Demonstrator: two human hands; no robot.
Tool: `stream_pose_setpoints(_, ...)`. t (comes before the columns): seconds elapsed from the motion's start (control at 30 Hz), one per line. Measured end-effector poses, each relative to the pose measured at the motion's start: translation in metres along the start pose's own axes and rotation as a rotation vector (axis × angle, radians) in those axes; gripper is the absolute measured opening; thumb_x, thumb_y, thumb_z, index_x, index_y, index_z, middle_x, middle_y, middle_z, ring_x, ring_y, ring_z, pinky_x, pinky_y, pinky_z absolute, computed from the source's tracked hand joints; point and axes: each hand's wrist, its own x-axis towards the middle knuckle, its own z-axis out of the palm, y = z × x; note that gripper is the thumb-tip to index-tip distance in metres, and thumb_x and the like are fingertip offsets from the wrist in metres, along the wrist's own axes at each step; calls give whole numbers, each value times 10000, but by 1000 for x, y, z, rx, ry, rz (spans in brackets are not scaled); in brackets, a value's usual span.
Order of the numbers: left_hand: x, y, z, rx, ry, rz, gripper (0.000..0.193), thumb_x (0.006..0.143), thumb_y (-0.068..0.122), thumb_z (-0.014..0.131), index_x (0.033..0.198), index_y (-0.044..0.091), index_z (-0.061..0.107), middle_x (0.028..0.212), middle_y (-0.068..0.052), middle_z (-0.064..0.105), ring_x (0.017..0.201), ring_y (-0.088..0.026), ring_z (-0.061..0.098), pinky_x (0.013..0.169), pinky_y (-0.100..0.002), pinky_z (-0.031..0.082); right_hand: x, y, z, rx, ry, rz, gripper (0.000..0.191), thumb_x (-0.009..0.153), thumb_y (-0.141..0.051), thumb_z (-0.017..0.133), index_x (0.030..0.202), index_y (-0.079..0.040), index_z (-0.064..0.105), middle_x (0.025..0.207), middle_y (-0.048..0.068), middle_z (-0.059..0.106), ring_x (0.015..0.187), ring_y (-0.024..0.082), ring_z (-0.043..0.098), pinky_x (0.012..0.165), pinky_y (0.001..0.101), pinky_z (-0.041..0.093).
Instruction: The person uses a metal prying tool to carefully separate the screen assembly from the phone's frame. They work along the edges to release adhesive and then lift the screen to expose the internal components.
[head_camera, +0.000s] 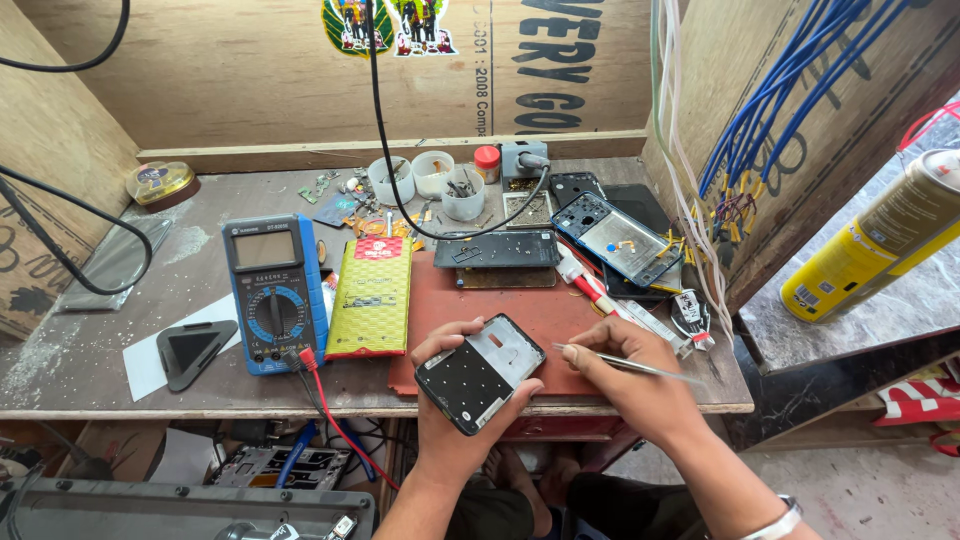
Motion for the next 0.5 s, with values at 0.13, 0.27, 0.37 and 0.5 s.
stream_pose_setpoints(0.13,-1,-4,-4,-22,-27,47,819,774,158,933,1311,84,319,1351,-162,495,1318,-340,580,1081,-434,531,8,10,8,-20,34,-8,167,837,-166,761,915,-23,793,794,34,782,714,51,652,658,239,531)
stream_pose_setpoints(0.27,-4,-9,-4,-46,-51,79,803,796,137,924,1306,103,304,1381,-171,489,1359,-361,568,1111,-442,519,11,19,11,42,33,29,155,823,-156,771,877,-11,763,777,28,787,695,52,674,640,240,537)
stream_pose_setpoints(0.37,-5,-12,-3,-76,-51,79,798,801,121,925,1298,122,302,1394,-171,493,1375,-365,564,1118,-443,517,12,21,12,-49,58,23,159,811,-157,800,851,-5,775,753,40,777,674,59,648,618,249,524)
stream_pose_setpoints(0.5,-5,-15,-5,-60,-57,80,804,787,122,933,1293,133,310,1390,-170,499,1369,-367,570,1108,-439,529,15,22,13,-80,55,37,156,802,-153,805,841,-5,776,747,39,783,671,60,653,617,251,526)
